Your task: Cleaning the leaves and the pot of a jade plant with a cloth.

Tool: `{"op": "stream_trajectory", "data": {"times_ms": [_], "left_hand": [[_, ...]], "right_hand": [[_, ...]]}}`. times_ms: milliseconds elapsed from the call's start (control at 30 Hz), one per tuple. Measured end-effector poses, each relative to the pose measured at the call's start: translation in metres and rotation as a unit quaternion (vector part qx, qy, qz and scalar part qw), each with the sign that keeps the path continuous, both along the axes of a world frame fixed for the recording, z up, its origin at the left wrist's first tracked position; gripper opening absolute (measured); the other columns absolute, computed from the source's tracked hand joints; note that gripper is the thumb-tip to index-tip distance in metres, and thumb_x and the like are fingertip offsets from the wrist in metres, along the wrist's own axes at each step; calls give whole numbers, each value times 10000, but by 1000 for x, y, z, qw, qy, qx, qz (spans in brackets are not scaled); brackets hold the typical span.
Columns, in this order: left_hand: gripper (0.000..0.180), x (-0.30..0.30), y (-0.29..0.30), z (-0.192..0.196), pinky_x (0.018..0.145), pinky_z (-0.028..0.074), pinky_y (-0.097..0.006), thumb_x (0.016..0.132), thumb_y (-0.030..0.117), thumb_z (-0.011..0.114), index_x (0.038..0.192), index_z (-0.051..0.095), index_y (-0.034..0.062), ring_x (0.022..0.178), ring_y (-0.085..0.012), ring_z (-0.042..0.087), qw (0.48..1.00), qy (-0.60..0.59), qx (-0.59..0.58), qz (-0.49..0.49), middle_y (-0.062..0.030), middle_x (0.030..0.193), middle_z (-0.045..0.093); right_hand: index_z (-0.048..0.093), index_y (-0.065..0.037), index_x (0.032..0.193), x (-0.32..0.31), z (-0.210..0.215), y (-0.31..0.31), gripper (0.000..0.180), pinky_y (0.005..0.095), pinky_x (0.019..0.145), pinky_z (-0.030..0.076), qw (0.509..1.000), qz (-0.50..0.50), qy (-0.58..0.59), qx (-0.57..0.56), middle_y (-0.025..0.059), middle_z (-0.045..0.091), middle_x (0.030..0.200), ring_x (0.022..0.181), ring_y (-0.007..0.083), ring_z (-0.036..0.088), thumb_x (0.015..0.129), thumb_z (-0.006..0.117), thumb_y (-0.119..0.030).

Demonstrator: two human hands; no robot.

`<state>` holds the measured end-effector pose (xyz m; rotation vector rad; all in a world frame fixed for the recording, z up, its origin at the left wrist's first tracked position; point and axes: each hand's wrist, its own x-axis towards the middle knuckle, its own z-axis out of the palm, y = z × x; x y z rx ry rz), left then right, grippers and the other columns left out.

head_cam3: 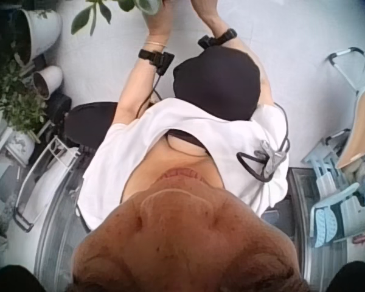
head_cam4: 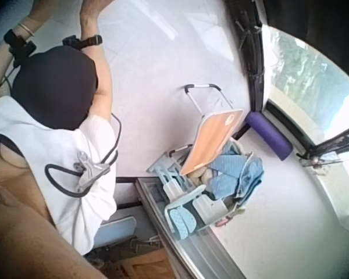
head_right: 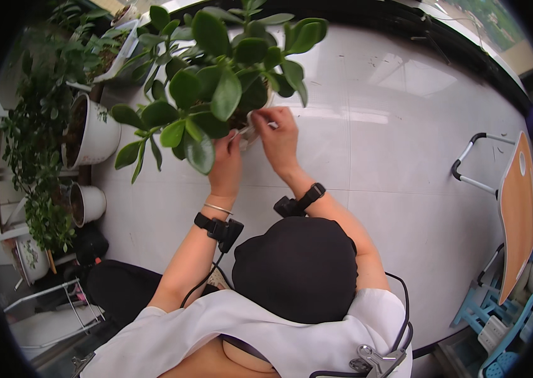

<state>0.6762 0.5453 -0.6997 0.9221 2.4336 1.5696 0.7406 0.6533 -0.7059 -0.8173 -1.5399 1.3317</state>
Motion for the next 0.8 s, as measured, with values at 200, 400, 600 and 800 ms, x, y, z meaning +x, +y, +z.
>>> {"op": "stream_trajectory", "data": {"times_ms": [200,400,600,800], "left_hand": [[161,8,34,14,788,472,-378,890,125,544,990,611,18,909,-307,596,991,94,-14,-98,-149,953,625],[201,-5,14,24,734,485,-411,826,68,555,1023,576,33,914,-354,590,986,98,-27,-136,-168,1009,601],[178,-38,-34,30,669,493,-356,794,16,586,963,610,64,833,-293,600,976,164,-123,-71,-117,943,592],[304,-43,-35,16,666,486,-367,775,-38,583,1047,619,93,834,-298,596,973,216,-55,-66,-102,949,598]], "right_hand": [[643,14,909,0,-29,47,166,235,661,453,995,-16,62,-71,25,579,821,732,102,552,836,683,-129],[627,-6,909,9,6,-7,90,240,646,452,997,7,-49,51,42,576,833,724,123,548,850,646,-71],[622,11,883,-5,14,-54,105,276,627,498,998,-1,2,55,85,570,935,767,177,592,784,634,43],[630,4,911,-5,2,-46,147,268,627,491,988,78,-32,126,106,584,899,760,215,611,768,666,6]]}}
